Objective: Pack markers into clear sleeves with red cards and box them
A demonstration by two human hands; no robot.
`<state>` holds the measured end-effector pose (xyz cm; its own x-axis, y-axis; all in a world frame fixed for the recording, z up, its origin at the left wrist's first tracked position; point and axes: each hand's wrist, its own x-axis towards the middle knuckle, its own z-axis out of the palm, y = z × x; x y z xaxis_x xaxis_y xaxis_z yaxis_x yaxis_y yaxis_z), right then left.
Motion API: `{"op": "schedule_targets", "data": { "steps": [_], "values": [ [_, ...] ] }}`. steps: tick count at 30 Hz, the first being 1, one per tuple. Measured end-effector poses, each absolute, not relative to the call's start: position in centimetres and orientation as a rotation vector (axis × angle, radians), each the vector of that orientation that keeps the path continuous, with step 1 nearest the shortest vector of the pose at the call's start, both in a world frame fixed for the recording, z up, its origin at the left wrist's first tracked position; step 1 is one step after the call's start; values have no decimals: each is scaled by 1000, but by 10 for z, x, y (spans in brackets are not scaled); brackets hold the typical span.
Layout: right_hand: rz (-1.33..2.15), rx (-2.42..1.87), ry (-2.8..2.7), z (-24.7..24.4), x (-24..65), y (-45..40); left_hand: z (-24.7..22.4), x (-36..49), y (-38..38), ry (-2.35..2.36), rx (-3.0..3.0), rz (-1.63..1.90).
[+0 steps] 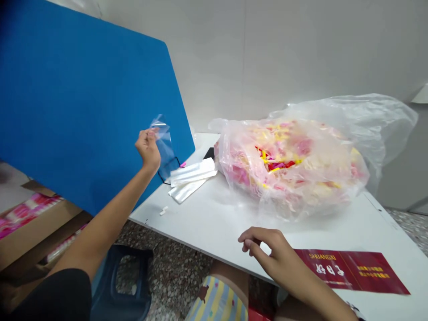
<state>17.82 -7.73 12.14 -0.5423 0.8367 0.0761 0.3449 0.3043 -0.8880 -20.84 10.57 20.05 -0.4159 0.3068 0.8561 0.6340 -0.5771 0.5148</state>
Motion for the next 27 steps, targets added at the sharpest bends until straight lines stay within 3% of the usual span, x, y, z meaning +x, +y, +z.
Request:
{"op": "schedule_targets", "data": {
  "steps": [6,14,27],
  "values": [
    [1147,-1061,-2102,119,178,-80,180,-148,75,-1292,-2118,-1713],
    [1106,-1044,-2157,119,183,-85,95,-92,44,-1172,-2784,-1221],
    [1100,-992,-2166,122,183,-86,4,-21,-1,-852,-3180,-748]
  ]
}}
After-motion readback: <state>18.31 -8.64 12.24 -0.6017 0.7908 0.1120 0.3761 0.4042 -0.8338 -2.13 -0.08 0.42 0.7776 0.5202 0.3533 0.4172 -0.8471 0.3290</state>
